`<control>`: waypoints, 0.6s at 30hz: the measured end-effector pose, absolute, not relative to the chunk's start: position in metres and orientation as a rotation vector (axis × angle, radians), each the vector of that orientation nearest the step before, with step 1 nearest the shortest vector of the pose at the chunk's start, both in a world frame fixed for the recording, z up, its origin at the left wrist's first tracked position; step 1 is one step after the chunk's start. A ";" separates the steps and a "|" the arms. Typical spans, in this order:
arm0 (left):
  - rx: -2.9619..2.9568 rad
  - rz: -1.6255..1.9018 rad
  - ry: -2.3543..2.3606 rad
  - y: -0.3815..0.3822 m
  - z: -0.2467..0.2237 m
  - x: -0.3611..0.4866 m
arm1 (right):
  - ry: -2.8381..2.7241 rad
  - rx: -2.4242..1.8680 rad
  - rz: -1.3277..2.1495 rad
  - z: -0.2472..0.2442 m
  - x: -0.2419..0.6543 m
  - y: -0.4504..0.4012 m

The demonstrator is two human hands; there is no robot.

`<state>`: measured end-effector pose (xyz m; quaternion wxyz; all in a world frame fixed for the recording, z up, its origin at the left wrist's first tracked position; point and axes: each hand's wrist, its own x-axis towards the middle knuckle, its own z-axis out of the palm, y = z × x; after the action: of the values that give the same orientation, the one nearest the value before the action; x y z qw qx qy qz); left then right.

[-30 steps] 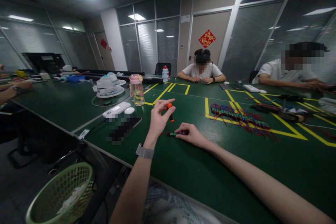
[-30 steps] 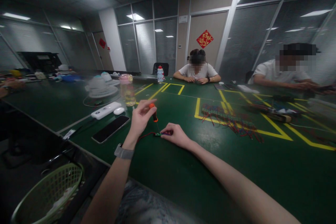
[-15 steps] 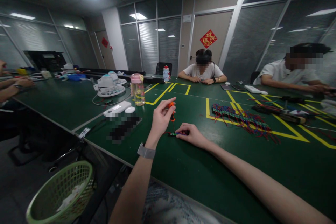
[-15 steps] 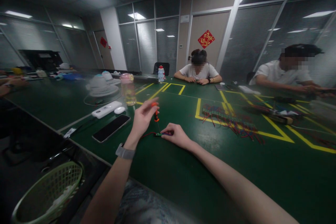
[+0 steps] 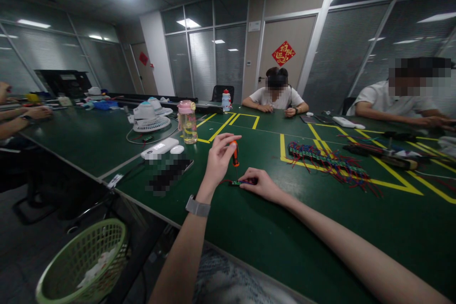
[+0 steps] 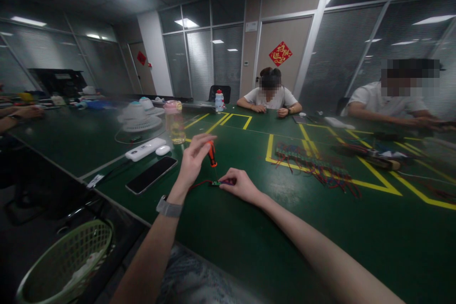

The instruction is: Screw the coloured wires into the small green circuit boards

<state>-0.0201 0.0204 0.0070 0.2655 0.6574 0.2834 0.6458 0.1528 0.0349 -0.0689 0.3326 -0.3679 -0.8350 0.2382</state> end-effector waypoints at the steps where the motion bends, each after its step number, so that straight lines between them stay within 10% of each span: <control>1: 1.741 1.719 0.736 0.020 0.007 -0.020 | -2.181 -0.963 0.627 -0.069 0.153 0.035; 18: 1.774 1.669 0.689 0.020 0.006 -0.023 | -2.185 -0.969 0.616 -0.069 0.152 0.035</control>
<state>-0.0228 0.0198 0.0063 0.3004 0.6684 0.2595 0.6290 0.1519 0.0353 -0.0685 0.3304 -0.3704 -0.8355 0.2357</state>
